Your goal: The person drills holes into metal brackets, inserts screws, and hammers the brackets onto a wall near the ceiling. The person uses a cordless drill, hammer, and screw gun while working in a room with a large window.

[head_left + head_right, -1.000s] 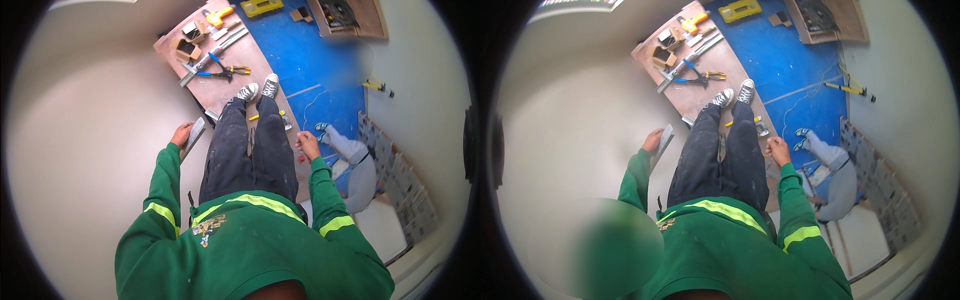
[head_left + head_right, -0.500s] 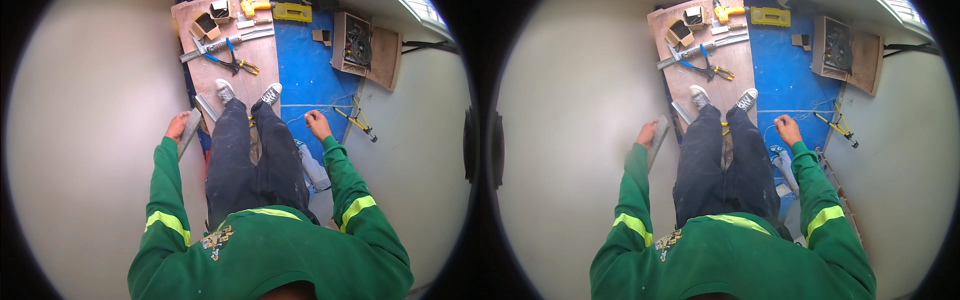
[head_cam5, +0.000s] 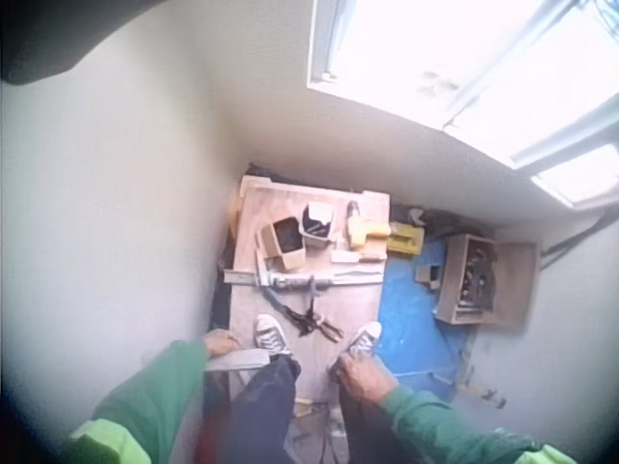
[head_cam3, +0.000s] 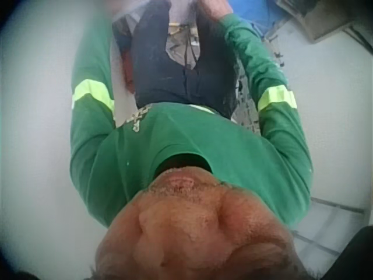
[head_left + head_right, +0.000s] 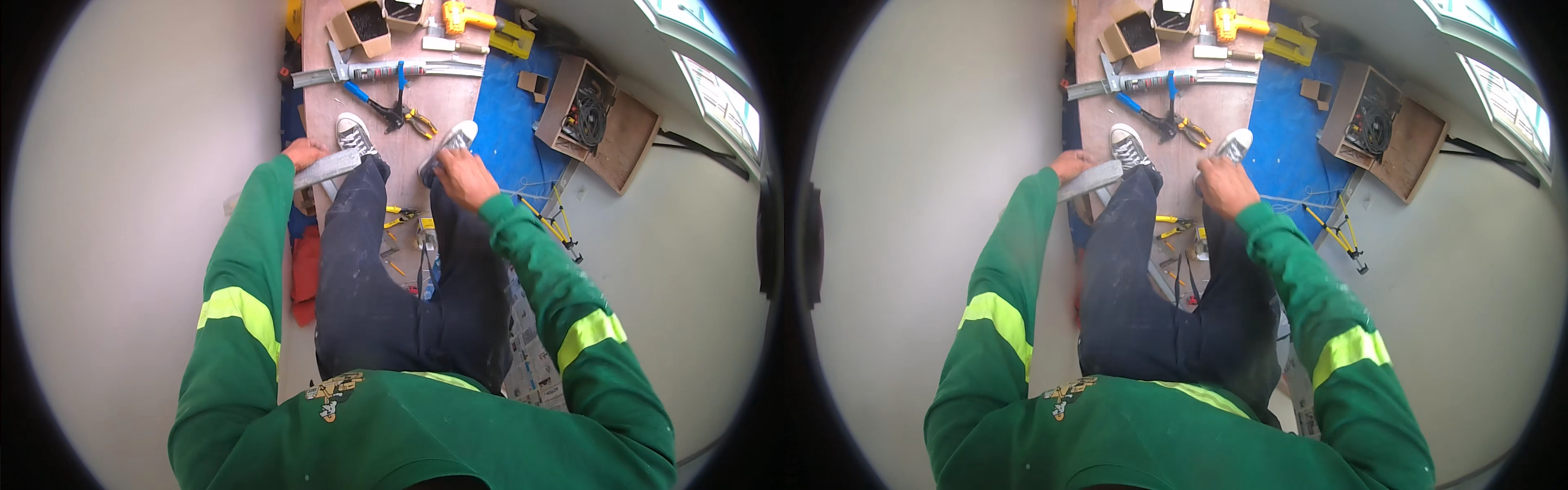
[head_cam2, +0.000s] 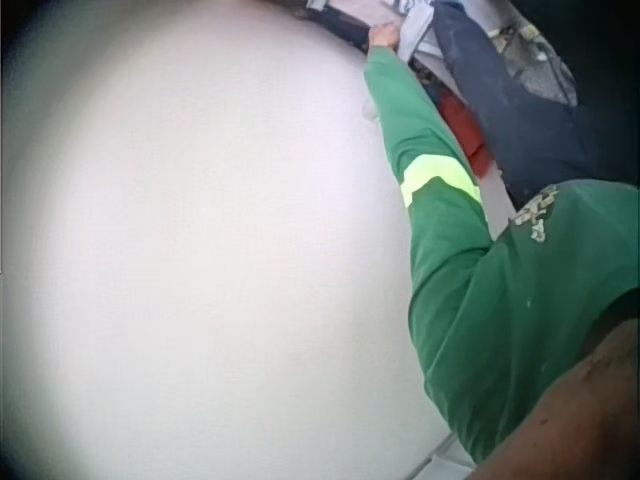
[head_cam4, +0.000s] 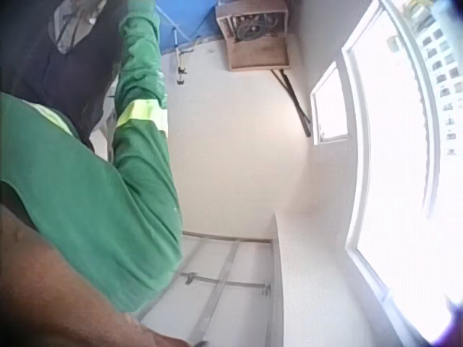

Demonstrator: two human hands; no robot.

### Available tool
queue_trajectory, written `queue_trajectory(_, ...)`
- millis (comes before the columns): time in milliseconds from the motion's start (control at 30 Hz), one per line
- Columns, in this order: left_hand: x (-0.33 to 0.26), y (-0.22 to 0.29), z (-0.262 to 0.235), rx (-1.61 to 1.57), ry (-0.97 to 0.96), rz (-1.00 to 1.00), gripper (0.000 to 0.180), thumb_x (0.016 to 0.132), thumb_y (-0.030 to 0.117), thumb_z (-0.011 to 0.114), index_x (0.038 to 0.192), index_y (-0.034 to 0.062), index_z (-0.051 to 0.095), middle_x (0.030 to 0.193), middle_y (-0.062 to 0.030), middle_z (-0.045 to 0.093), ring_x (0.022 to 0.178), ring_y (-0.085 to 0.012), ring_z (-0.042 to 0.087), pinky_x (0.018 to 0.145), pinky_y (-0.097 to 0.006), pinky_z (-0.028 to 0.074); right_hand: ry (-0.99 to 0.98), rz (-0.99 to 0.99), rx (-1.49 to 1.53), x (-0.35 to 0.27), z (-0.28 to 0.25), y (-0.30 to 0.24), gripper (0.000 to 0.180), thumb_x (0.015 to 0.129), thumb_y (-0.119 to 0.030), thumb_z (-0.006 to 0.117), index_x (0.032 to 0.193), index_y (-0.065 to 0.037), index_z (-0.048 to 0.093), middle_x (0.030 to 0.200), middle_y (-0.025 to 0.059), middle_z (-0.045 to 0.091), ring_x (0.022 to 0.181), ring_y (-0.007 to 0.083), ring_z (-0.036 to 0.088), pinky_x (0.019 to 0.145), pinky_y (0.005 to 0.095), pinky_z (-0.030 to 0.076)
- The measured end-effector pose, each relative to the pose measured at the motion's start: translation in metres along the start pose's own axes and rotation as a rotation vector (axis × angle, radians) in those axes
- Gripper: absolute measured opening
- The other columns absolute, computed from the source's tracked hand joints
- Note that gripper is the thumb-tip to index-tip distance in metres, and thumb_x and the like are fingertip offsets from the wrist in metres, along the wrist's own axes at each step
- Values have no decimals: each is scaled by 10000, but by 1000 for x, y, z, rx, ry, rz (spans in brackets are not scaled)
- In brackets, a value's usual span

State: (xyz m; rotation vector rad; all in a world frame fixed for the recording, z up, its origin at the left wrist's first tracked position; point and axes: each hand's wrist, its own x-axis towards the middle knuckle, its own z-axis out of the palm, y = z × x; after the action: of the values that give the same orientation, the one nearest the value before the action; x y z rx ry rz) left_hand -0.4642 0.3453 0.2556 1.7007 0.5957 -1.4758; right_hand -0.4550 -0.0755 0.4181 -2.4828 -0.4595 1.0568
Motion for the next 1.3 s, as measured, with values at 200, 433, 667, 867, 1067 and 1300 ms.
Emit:
queue_trajectory(200,153,-14,5,162,209,43,532,897,469,851,1116,-15,812,1061,-196,801,949,-257,755,902,-396,572,-68,-512,-501,194,94,64,212,978,-138,599,1179,-87,639,1100,74,682,1159,245,646,998,448,504)
queue_trajectory(433,265,-16,27,-232,379,-199,738,899,592,823,1061,-127,787,1026,-267,794,966,-305,778,853,-438,580,-212,-780,-914,295,168,116,283,1017,-198,624,1275,-146,727,1210,2,713,1296,206,626,1237,578,336)
queue_trajectory(667,295,-51,31,152,517,52,494,912,442,778,1004,-42,815,1088,-272,788,1057,-406,766,962,-443,560,-208,-695,-958,302,200,123,197,967,-237,688,1105,-184,818,1107,-28,727,1224,189,651,1214,491,315)
queue_trajectory(867,283,-41,26,248,525,109,495,883,443,772,1023,-30,816,1097,-272,787,1133,-405,746,1010,-460,548,-156,-896,-1090,266,176,88,234,970,-279,654,1022,-171,854,1028,26,801,1153,258,696,1171,496,341)
queue_trajectory(1067,278,-29,20,109,635,-147,543,873,488,808,1079,-14,822,1137,-271,786,1127,-411,751,1005,-457,552,-221,-632,-944,181,136,69,224,977,-232,625,1003,-97,801,1024,55,723,1138,274,661,1199,514,352)
queue_trajectory(1300,276,-34,10,226,610,47,457,927,404,683,999,-27,816,1063,-289,774,1070,-435,733,999,-459,524,-146,-199,-229,69,67,62,162,893,-134,679,1049,-99,707,975,72,640,1042,275,648,1028,497,443)
